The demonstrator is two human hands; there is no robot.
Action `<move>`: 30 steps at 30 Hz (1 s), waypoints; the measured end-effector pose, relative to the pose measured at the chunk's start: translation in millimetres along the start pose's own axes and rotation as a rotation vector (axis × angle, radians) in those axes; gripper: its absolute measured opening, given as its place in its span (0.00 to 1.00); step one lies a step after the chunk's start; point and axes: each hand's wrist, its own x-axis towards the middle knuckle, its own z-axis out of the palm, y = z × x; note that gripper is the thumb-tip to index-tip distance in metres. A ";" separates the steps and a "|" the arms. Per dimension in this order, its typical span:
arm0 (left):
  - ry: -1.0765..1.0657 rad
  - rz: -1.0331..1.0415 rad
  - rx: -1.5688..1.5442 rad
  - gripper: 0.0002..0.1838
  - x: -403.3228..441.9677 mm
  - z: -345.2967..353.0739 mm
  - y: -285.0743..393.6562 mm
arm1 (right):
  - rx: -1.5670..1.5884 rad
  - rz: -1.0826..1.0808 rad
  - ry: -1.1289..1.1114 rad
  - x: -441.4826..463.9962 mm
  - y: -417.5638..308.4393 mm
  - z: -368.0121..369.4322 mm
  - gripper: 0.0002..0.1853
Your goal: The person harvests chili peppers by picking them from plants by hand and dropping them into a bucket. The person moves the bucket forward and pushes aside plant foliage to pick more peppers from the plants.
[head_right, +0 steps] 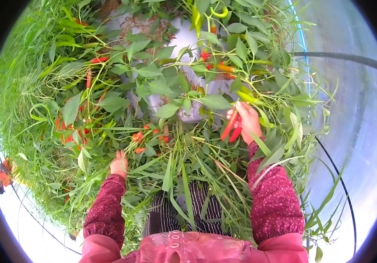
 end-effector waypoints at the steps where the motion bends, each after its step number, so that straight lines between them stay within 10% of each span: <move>1: 0.007 0.006 0.001 0.31 2.3 -0.2 0.1 | 0.002 -0.007 0.006 1.2 -0.5 -1.4 0.10; 30: 0.061 0.056 0.111 0.33 18.9 -2.4 12.2 | -0.304 -0.018 -0.051 -4.7 36.6 -31.7 0.15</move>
